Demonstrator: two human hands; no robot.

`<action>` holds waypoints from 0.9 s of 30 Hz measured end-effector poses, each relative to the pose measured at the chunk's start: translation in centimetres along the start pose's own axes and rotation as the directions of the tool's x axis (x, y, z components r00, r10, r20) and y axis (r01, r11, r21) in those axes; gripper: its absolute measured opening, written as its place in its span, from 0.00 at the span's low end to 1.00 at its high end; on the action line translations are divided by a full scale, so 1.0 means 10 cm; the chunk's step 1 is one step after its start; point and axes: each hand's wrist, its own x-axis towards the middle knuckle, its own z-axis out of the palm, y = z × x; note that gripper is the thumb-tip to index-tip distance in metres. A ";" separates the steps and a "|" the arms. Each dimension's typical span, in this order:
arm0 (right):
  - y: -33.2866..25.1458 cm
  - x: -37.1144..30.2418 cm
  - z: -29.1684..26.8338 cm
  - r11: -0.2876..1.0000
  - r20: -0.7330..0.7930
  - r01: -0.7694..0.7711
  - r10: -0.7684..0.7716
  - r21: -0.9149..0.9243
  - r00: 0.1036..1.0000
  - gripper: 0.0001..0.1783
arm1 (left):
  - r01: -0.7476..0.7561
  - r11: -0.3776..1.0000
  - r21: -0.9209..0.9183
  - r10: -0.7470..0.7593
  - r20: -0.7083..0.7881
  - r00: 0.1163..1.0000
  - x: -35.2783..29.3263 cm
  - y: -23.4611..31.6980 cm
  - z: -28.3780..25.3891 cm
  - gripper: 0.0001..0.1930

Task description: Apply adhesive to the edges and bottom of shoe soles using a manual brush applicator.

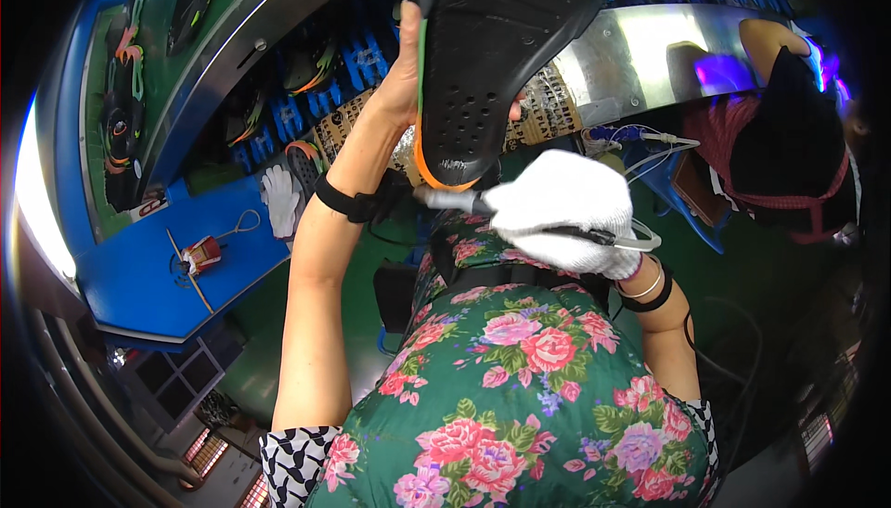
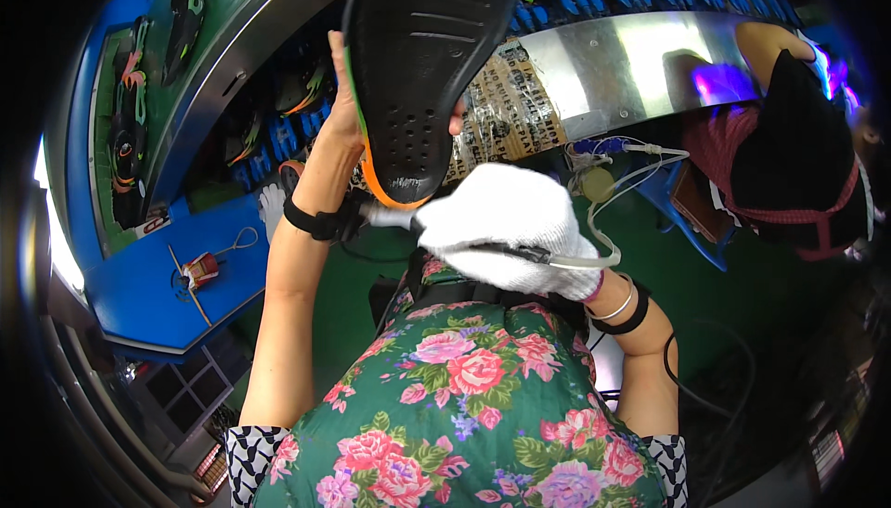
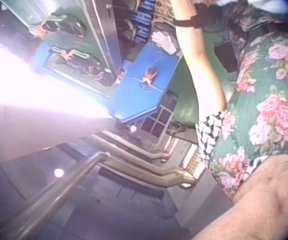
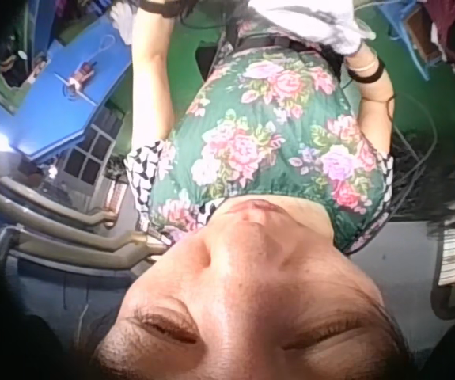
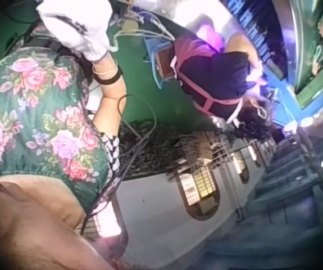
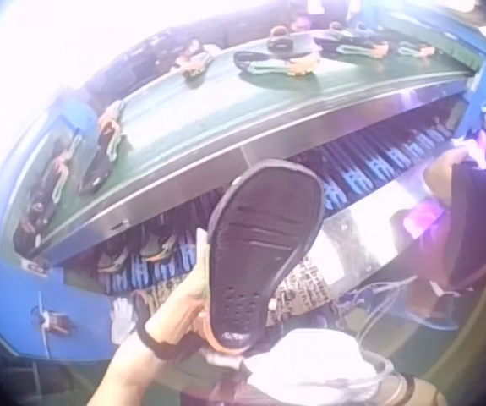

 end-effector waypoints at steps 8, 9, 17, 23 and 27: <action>0.13 0.07 -0.08 0.986 0.150 0.115 -0.096 -0.123 0.984 0.18 | 0.266 0.962 0.058 -0.251 -0.190 0.949 0.05 0.01 -0.01 0.58; 0.13 0.08 -0.11 0.992 0.111 0.096 -0.086 -0.083 0.990 0.17 | 0.308 0.947 0.091 -0.281 -0.226 0.933 0.07 0.02 0.01 0.56; 0.18 -0.05 -0.19 0.912 -0.119 -0.272 0.320 0.307 0.940 0.09 | 0.204 0.921 -0.332 -0.265 -0.147 0.953 -0.01 -0.21 0.01 0.58; 0.20 0.04 -0.18 0.956 -0.368 -0.286 0.242 -0.068 0.898 0.11 | -0.128 0.776 -0.618 -0.178 -0.409 0.895 -0.46 -0.81 0.06 0.37; 0.26 0.08 -0.23 0.967 -0.248 -0.107 0.048 -0.231 0.967 0.11 | -0.161 0.921 -0.356 0.010 -0.391 0.921 -0.58 -0.97 0.12 0.27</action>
